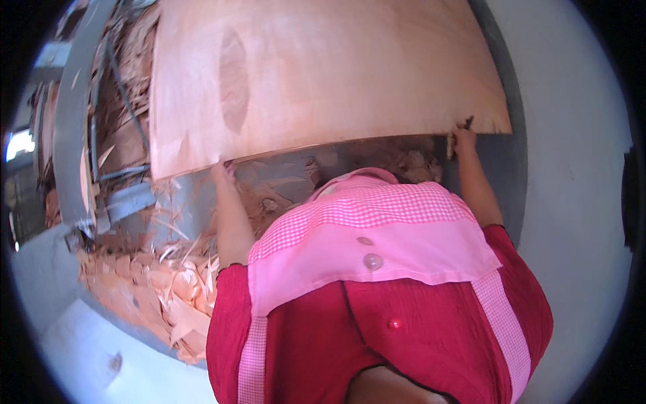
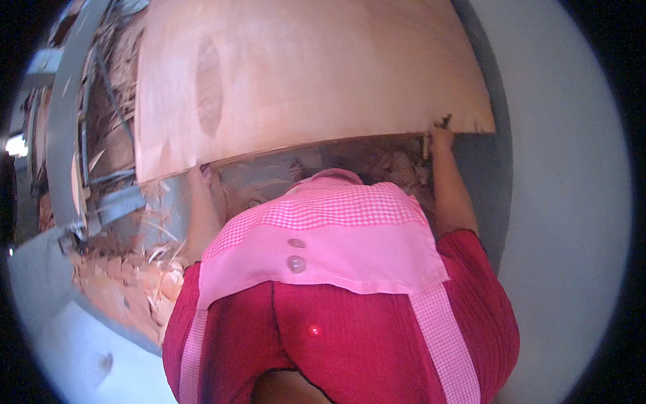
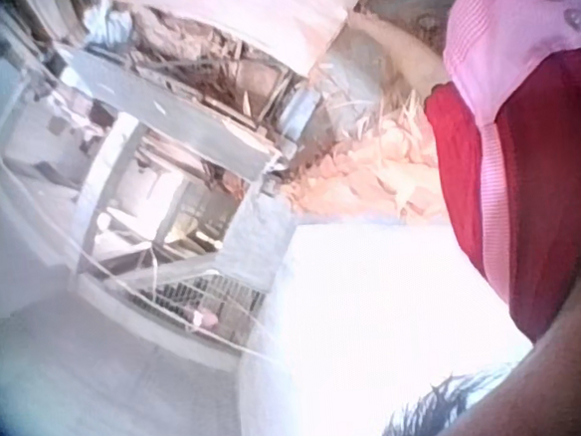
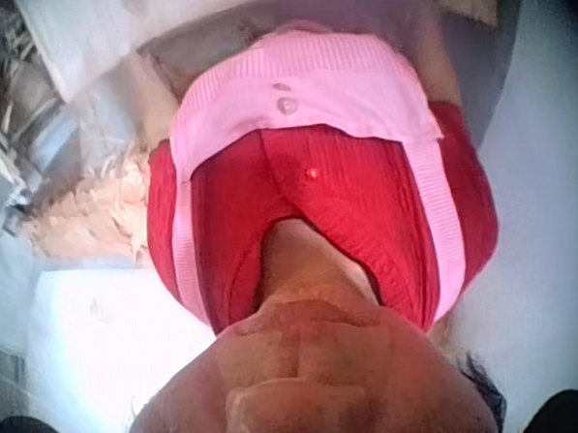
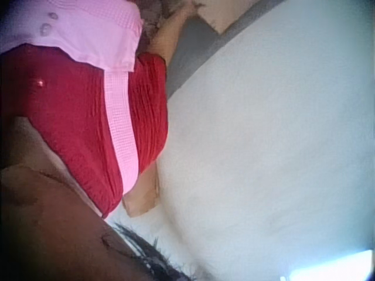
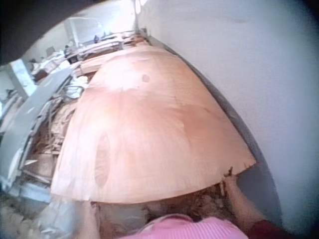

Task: The person repairs thin wood veneer sheets by using a utility knife to cut away damaged sections along a curved template, applying small pieces of white adhesive tape to join veneer sections, and then moving the repaired sheets onto a large stack.

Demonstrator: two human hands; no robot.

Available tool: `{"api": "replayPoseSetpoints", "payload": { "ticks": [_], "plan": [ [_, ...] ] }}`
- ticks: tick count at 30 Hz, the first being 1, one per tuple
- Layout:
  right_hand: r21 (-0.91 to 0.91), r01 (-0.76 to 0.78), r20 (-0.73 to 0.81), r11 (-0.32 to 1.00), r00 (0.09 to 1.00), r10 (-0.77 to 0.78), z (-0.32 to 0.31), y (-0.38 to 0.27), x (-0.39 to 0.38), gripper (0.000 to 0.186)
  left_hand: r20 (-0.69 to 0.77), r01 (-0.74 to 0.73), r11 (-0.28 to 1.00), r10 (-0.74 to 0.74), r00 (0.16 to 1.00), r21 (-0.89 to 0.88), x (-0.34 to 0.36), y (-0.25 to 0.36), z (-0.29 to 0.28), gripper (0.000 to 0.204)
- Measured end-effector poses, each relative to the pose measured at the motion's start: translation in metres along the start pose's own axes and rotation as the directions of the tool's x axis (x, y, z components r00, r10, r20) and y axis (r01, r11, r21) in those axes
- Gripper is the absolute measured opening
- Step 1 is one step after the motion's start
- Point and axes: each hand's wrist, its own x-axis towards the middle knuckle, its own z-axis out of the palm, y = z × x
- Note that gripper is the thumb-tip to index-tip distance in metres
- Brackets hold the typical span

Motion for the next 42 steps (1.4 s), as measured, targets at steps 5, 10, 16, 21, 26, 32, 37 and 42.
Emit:
{"api": "replayPoseSetpoints", "payload": {
  "ticks": [5,10,16,21,26,32,37,42],
  "plan": [
    [0.095,0.013,0.000,0.995,1.000,-0.013,-0.004,-0.002,-0.016,0.023,-0.017,-0.005,0.988,0.003,1.000,-0.155,0.011,-0.015,0.002,0.011],
    [0.114,0.044,0.065,0.993,0.997,-0.051,-0.007,0.004,-0.014,0.024,-0.155,-0.020,0.950,-0.030,0.987,-0.311,-0.010,-0.016,0.015,0.008],
    [0.067,0.041,0.019,0.997,0.999,-0.042,-0.007,0.007,-0.018,0.026,-0.175,-0.027,0.954,-0.028,0.984,-0.299,-0.014,-0.016,0.023,0.009],
    [0.119,0.118,-0.040,0.986,0.993,-0.114,-0.001,0.003,-0.014,0.028,-0.147,-0.190,0.938,0.153,0.977,-0.289,0.002,-0.022,0.006,0.028],
    [0.026,0.186,-0.100,0.982,0.978,-0.183,0.002,0.012,-0.016,0.026,-0.127,-0.146,0.989,0.141,0.982,-0.028,-0.006,-0.007,0.020,0.020],
    [0.086,0.176,-0.041,0.981,0.984,-0.173,0.016,0.004,-0.036,0.017,-0.192,-0.081,0.979,0.044,0.980,-0.187,-0.013,-0.015,-0.001,0.015],
    [-0.007,0.284,-0.171,0.959,0.945,-0.280,0.003,0.035,0.007,0.016,-0.145,-0.006,0.985,-0.019,0.989,-0.173,-0.012,-0.011,0.029,0.015],
    [-0.053,0.316,-0.113,0.947,0.941,-0.320,0.006,0.026,-0.015,0.019,-0.175,-0.007,0.987,-0.021,0.984,-0.158,-0.015,-0.010,0.019,0.013]
  ]
}}
